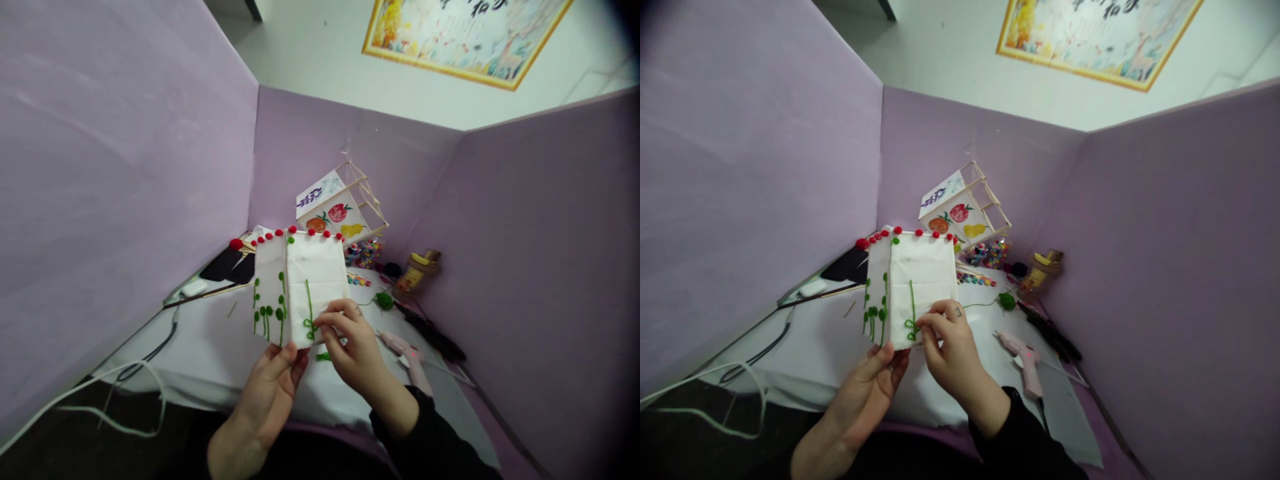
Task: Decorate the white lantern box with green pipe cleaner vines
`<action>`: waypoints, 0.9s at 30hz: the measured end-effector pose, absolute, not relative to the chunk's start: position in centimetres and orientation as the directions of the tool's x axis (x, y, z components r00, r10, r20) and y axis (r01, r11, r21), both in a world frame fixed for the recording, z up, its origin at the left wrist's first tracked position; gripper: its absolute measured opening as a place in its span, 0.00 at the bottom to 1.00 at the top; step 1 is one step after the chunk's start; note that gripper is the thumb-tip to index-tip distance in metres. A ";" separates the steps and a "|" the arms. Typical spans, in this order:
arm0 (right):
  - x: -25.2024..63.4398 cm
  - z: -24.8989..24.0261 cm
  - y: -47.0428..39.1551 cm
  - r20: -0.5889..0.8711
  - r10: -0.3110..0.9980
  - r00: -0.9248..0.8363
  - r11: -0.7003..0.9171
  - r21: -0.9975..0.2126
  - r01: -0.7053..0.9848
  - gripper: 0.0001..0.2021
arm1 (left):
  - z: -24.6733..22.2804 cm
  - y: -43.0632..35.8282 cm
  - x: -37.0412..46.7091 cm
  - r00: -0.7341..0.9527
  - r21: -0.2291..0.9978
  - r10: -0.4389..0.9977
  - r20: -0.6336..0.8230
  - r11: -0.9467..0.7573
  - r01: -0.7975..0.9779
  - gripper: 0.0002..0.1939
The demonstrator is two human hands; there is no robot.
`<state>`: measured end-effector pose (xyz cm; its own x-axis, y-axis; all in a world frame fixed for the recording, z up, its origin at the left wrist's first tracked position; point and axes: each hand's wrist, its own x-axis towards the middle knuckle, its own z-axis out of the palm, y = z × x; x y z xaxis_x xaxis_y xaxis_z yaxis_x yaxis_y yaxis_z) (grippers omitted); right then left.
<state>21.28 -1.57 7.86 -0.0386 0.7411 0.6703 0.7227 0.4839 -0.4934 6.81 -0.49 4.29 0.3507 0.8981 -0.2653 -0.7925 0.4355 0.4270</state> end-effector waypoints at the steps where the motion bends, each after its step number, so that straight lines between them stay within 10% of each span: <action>1: 21.2 7.8 -1.6 0.670 0.741 -0.043 0.488 -0.494 0.719 0.09 | 4.3 -0.5 6.8 0.350 0.425 0.899 -0.264 0.435 -0.794 0.19; 27: 21.5 7.4 -2.0 0.708 0.705 -0.027 0.537 -0.510 0.672 0.10 | 4.3 -0.4 6.8 0.340 0.408 0.901 -0.270 0.427 -0.807 0.12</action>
